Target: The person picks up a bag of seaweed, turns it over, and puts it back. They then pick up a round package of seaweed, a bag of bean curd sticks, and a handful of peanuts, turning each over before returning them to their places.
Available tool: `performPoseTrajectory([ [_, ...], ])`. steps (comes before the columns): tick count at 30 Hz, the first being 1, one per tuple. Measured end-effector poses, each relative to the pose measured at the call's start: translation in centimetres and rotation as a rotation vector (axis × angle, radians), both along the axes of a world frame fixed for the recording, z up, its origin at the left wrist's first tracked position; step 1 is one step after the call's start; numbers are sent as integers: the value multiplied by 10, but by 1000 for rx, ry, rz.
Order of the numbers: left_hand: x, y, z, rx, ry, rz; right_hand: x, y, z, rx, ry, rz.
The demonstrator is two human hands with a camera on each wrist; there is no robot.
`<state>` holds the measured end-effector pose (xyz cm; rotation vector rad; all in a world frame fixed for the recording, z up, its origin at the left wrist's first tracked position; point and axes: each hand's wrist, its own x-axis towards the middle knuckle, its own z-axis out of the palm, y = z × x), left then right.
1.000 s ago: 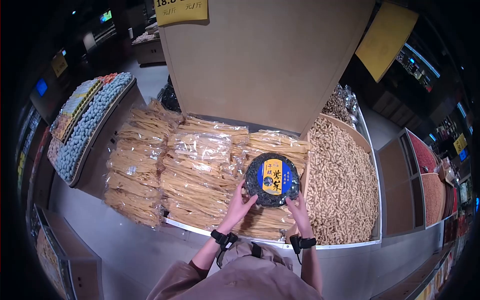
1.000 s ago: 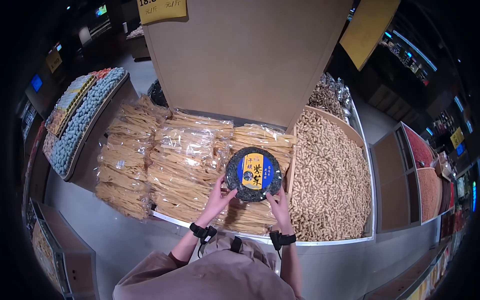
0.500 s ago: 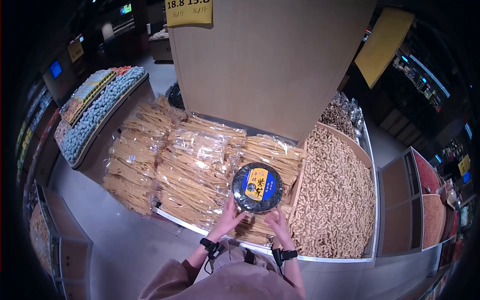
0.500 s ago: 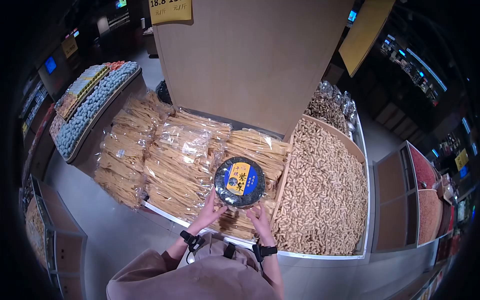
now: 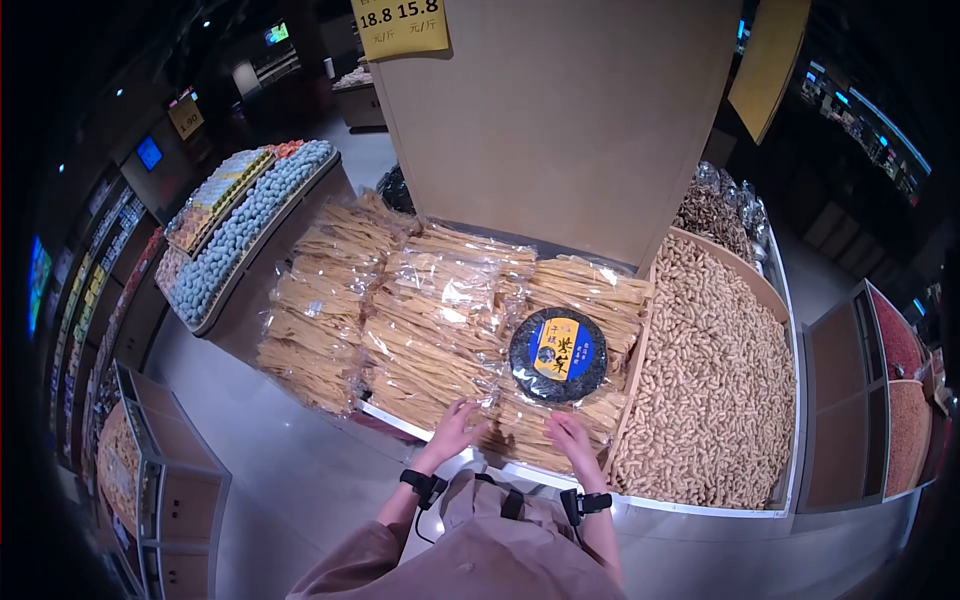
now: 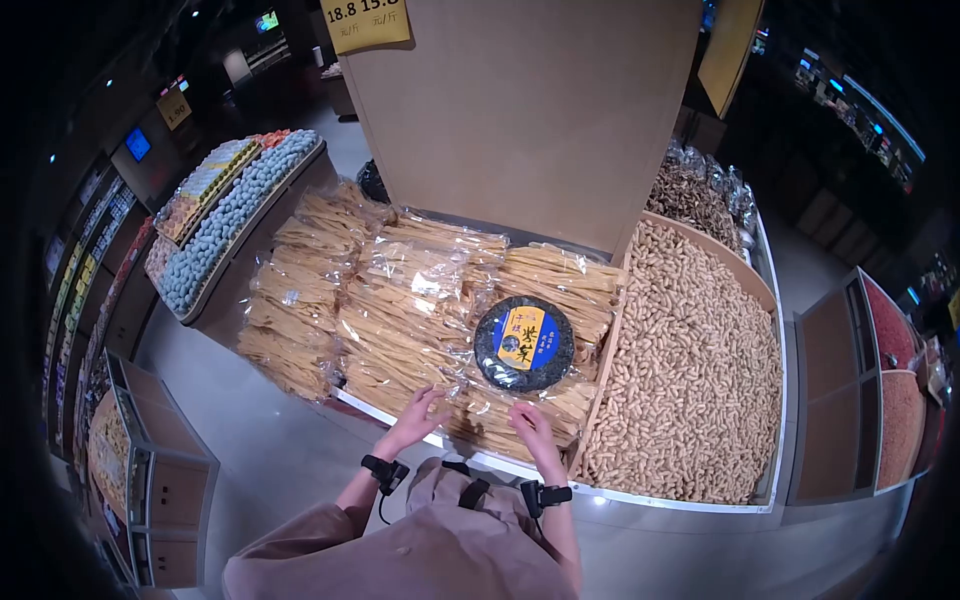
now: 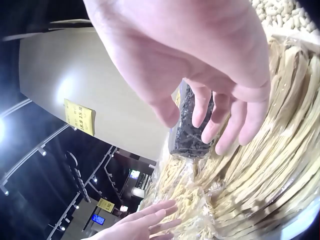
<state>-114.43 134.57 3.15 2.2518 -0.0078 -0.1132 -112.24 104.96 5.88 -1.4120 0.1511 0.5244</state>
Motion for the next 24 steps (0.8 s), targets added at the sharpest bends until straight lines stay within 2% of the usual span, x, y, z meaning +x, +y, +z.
performPoseTrajectory([
  [5, 5, 40, 11, 15, -7, -6, 8, 35, 3, -9, 19, 111],
  [8, 15, 80, -2, 37, 3, 27, 20, 63, -5, 3, 39, 166],
  [10, 21, 110, 3, 85, 15, 24, 26, 87, 0, -71, 64, 114],
  [11, 23, 123, 9, 62, -10, 49, 28, 96, -19, -47, 11, 66],
  [13, 26, 148, 17, 22, -26, 88, 35, 120, -19, -88, 6, -7],
  [15, 29, 182, 23, -47, -171, 172, 33, 142, -38, -122, -23, -114],
  [16, 28, 195, 37, -30, -215, 218, 32, 152, -42, -131, -7, -95],
  [18, 28, 227, 48, -21, -294, 311, 36, 172, -47, -267, -92, -250],
  [19, 28, 243, 49, -24, -284, 326, 42, 181, -53, -198, -85, -284],
  [20, 28, 260, 51, -78, -322, 404, 45, 188, -59, -204, -76, -269],
  [21, 26, 276, 51, -127, -358, 481, 49, 200, -59, -107, -62, -290],
  [22, 24, 294, 49, -122, -341, 493, 49, 210, -61, -10, -43, -313],
  [23, 23, 311, 44, -82, -370, 551, 51, 221, -67, 101, -81, -251],
  [24, 22, 326, 36, -42, -403, 607, 48, 240, -57, 100, -68, -245],
])
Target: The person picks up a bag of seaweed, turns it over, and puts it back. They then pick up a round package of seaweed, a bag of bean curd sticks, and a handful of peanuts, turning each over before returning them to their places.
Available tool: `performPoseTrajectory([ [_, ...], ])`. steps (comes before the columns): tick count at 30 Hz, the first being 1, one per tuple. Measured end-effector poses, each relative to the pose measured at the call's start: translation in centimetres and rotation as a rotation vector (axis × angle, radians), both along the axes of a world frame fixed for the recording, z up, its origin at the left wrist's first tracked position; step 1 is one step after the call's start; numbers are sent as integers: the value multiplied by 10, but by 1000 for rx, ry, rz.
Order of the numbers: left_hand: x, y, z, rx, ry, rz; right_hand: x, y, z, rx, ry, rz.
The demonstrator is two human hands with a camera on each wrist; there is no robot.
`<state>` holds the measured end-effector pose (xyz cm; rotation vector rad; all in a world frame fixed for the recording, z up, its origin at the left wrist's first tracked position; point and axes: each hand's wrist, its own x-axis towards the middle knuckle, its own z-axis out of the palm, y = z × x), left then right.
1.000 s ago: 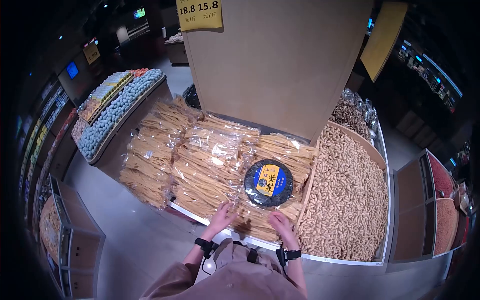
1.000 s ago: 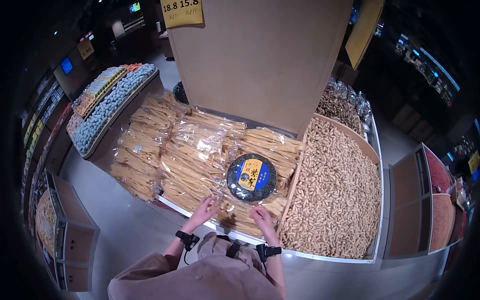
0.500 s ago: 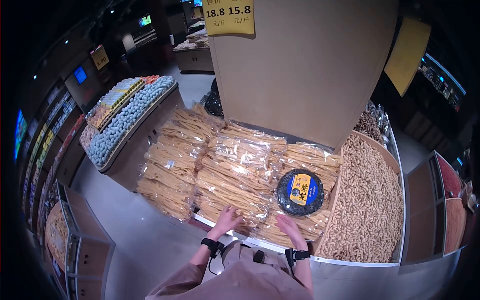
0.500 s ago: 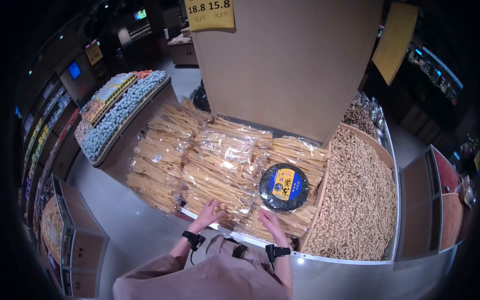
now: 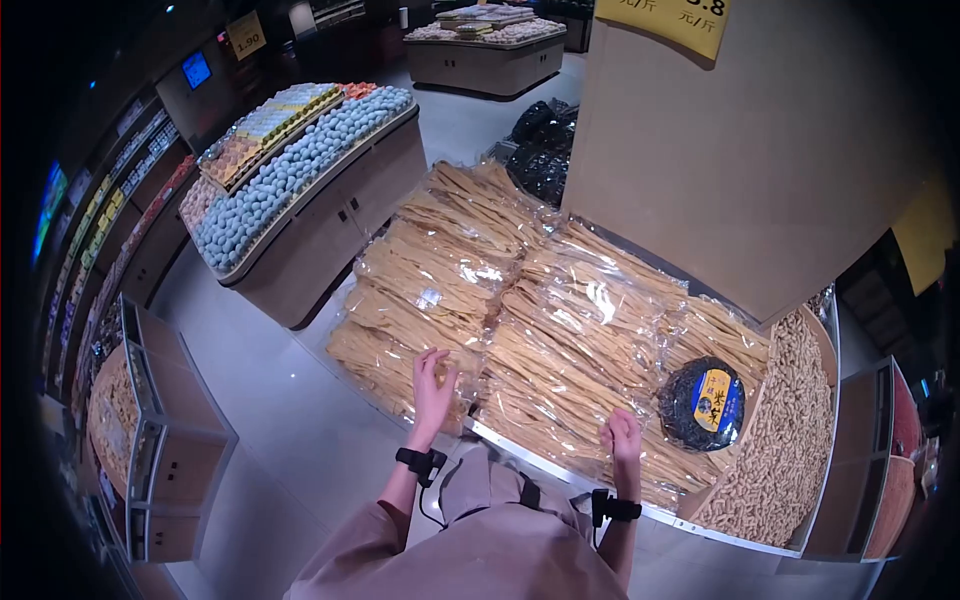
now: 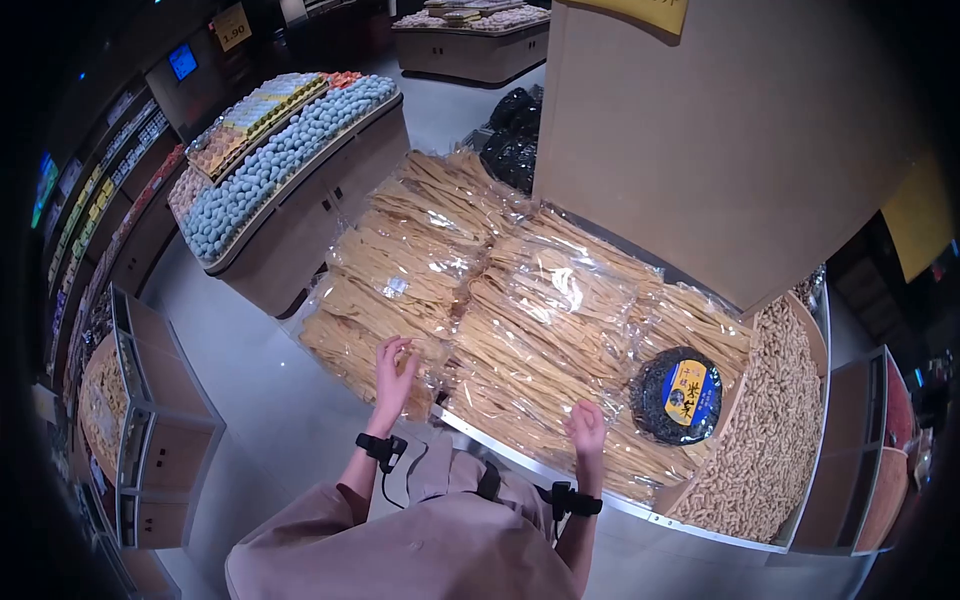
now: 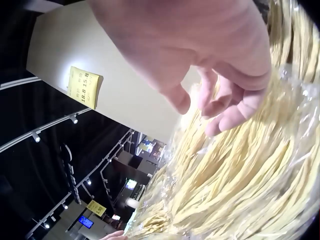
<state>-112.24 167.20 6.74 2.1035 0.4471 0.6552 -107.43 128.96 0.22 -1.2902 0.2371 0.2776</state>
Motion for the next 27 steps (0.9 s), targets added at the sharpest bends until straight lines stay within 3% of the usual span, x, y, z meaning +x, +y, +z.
performPoseTrajectory([
  [2, -3, 25, -22, -43, 45, 41, -8, 47, 52, -40, -37, 68],
  [3, -4, 31, -24, -218, 118, 77, -11, 63, 63, -69, -21, 119],
  [4, -4, 36, -27, -393, 189, 114, -11, 77, 65, -69, -14, 126],
  [5, -4, 39, -33, -394, 195, 121, -12, 91, 66, -56, -29, 219],
  [7, -3, 41, -40, -812, 102, 76, -11, 115, 71, -57, -12, 393],
  [10, 3, 40, -33, -989, 93, 119, -9, 144, 74, -118, 14, 540],
  [17, 45, 68, -101, -1268, -106, 237, -12, 150, 54, -102, 21, 590],
  [21, 51, 60, -50, -1311, -149, 302, -15, 127, 57, -170, 55, 528],
  [23, 57, 55, -31, -1253, -108, 463, -20, 116, 57, -172, 44, 468],
  [27, 83, 67, -75, -1127, -113, 395, -25, 103, 66, -155, 74, 422],
])
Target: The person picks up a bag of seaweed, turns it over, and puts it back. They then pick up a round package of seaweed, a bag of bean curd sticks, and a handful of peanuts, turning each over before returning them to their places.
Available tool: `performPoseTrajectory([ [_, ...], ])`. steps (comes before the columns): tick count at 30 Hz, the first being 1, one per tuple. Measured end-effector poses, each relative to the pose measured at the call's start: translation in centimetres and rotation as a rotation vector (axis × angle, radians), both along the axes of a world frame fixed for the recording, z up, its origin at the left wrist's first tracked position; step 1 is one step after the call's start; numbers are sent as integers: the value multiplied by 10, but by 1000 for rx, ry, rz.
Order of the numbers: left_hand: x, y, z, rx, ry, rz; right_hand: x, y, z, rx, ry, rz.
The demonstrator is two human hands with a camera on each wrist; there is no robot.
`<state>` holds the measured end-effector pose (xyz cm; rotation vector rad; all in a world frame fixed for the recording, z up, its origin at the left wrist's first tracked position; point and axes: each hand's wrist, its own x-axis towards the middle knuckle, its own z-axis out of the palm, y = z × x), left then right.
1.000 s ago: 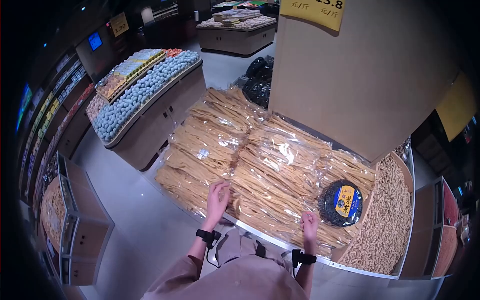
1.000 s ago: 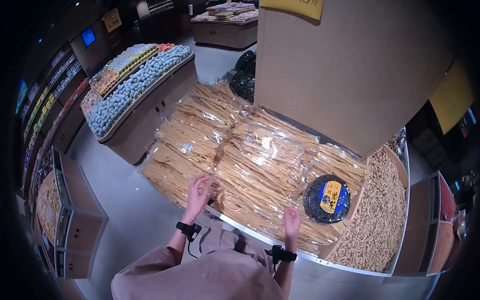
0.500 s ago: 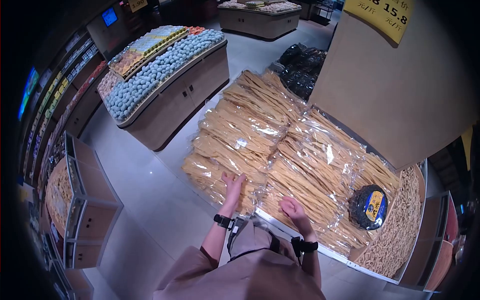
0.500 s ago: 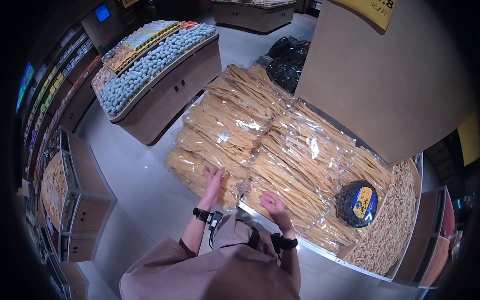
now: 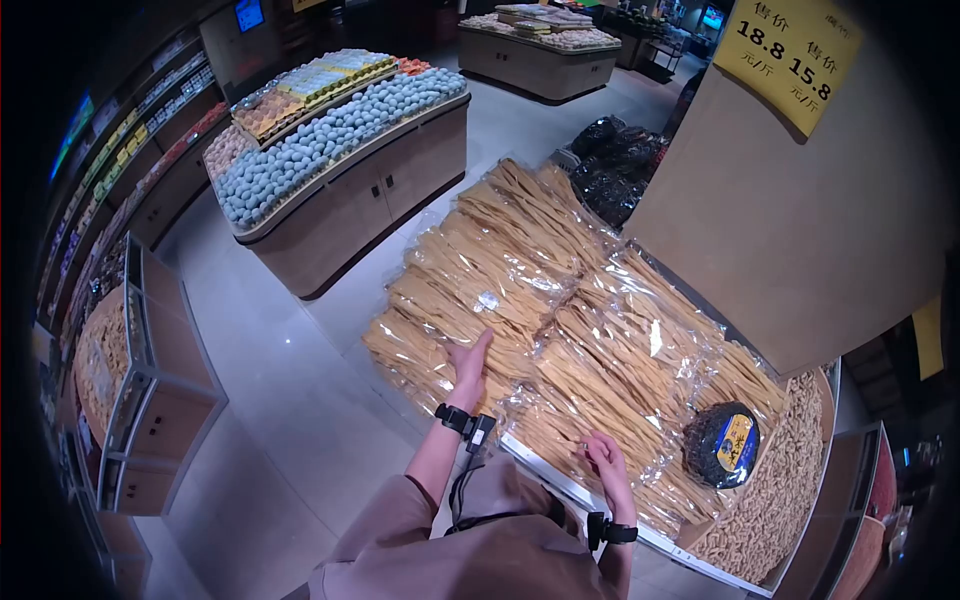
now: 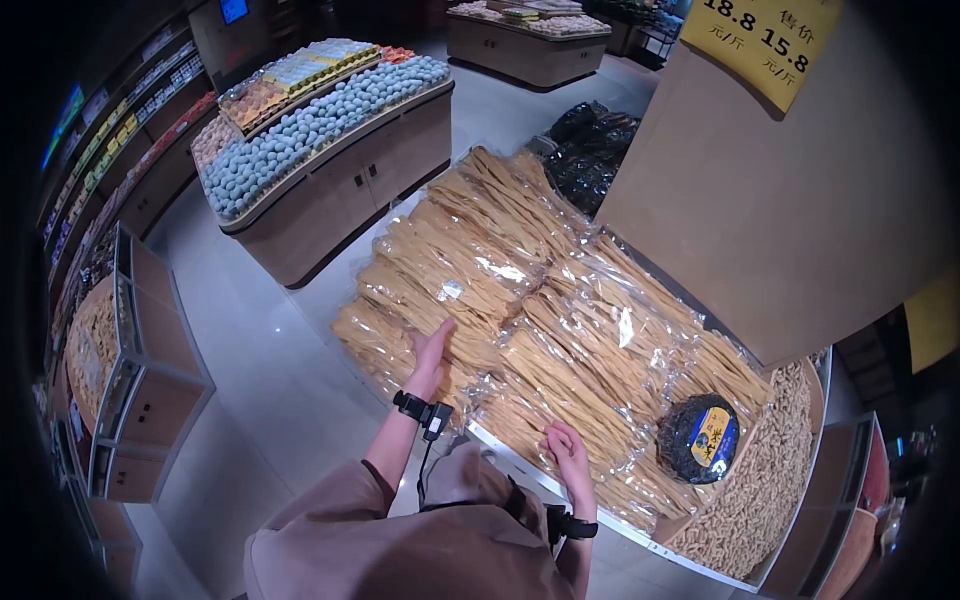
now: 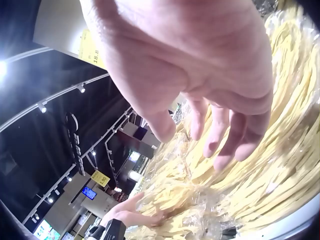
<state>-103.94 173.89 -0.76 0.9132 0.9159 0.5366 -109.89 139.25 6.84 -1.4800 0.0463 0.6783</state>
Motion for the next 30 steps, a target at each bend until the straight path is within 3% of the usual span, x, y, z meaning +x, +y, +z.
performPoseTrajectory([
  [3, 6, -1, -4, 107, -23, -88, -3, -2, 8, -22, 23, -26],
  [6, 14, 1, -7, 163, 104, 59, -1, -2, 18, 27, 0, -15],
  [9, 18, 10, -28, 111, 43, 76, 4, -2, 28, -8, -61, 21],
  [10, 13, 5, -14, 112, 43, 71, 6, -1, 30, 0, -103, 22],
  [12, -12, -11, 57, -161, -323, 15, 7, 4, 39, 15, -138, 6],
  [15, -46, -41, 134, -165, -283, -59, 5, 17, 70, 80, -155, 18],
  [20, -75, -77, 158, -22, -341, -367, -5, 40, 106, 356, -76, -106],
  [23, -85, -95, 172, 209, -264, -480, -4, 42, 115, 327, -101, -76],
  [24, -89, -103, 177, 224, -381, -439, -4, 44, 118, 299, -211, -138],
  [30, -100, -78, 157, 155, -556, -580, -7, 20, 123, 374, -253, -351],
])
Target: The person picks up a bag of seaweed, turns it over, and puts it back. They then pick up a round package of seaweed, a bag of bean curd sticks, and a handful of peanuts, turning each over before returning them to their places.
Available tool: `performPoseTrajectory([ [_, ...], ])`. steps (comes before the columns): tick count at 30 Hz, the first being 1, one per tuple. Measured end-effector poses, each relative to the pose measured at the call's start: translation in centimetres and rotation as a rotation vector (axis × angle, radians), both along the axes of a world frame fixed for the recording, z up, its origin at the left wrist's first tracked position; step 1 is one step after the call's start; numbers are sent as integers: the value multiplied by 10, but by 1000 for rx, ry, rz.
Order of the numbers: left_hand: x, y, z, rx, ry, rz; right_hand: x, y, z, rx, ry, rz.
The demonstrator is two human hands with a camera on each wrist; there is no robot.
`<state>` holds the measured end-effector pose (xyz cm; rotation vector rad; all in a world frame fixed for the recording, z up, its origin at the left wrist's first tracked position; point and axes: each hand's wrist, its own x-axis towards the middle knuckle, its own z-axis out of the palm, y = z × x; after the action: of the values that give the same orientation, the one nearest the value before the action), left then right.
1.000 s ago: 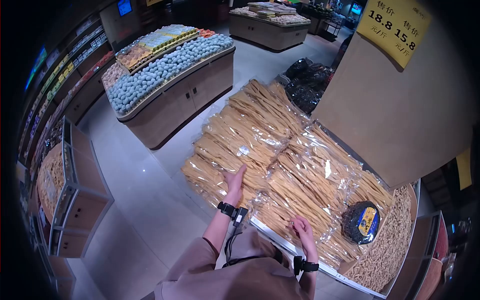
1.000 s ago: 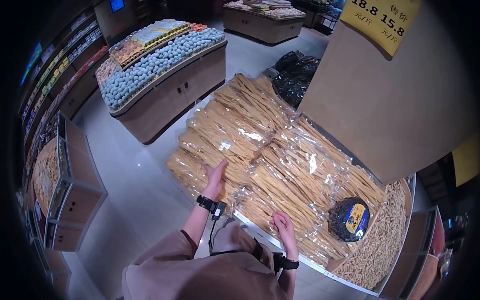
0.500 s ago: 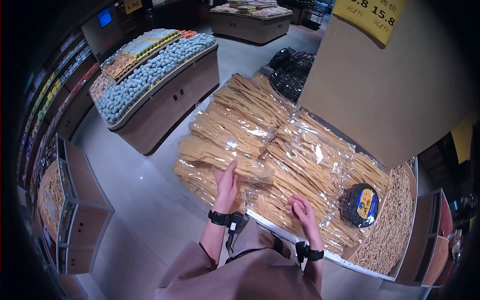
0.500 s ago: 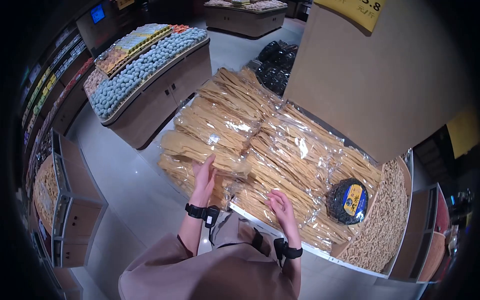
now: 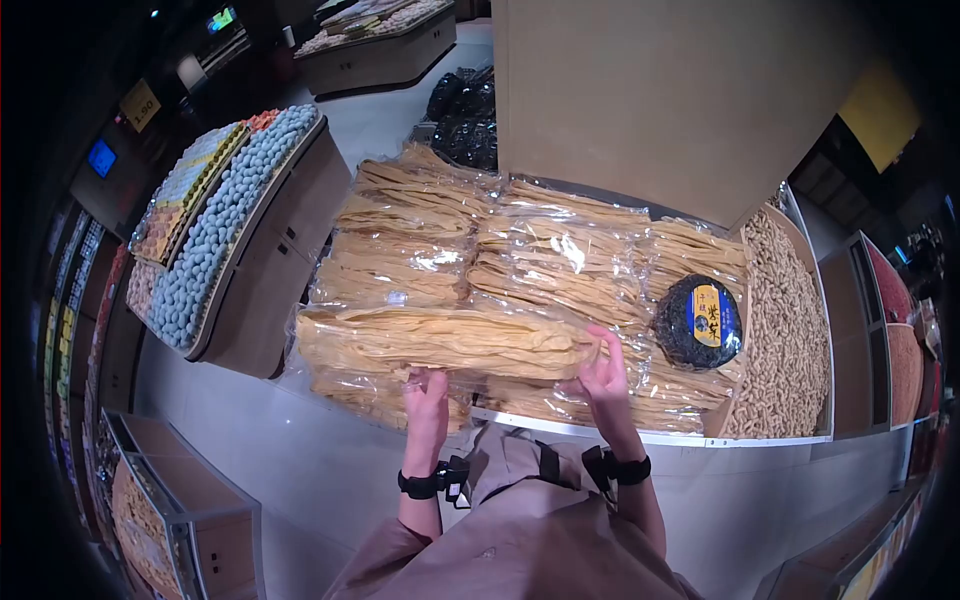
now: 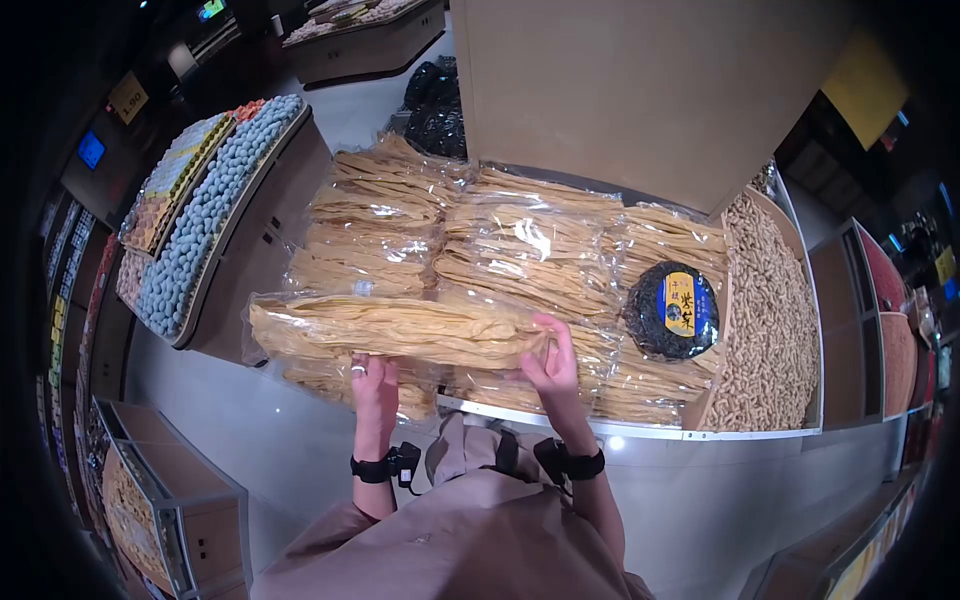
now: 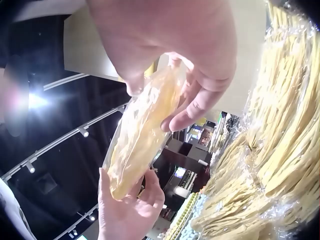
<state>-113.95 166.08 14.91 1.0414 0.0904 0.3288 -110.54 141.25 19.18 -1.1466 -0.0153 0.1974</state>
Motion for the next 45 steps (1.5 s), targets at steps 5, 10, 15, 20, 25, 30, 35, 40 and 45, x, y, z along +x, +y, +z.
performPoseTrajectory([
  [5, -1, -11, 25, -216, 37, -16, -4, -8, -8, -12, -128, -124],
  [10, -4, -3, -1, -266, 15, -63, -8, -17, -4, 89, -222, -181],
  [15, -1, -8, 18, -353, 69, 106, -2, -20, -9, -143, -448, -301],
  [20, -2, -13, 30, -227, 18, 167, -4, -28, 36, 99, -219, -201],
  [25, 3, -11, 25, -195, -79, 129, -2, -38, 15, 64, -92, -77],
  [30, 1, -15, 39, 11, -131, 20, -10, -41, 23, -27, 205, -120],
  [35, 1, -20, 48, -127, -105, 63, -18, -48, 5, 33, 144, -276],
  [40, -6, -9, 30, -34, -119, -2, -28, -56, -12, 45, 41, -385],
  [45, -15, -10, 38, -84, -118, 32, -32, -56, -16, 23, 15, -437],
])
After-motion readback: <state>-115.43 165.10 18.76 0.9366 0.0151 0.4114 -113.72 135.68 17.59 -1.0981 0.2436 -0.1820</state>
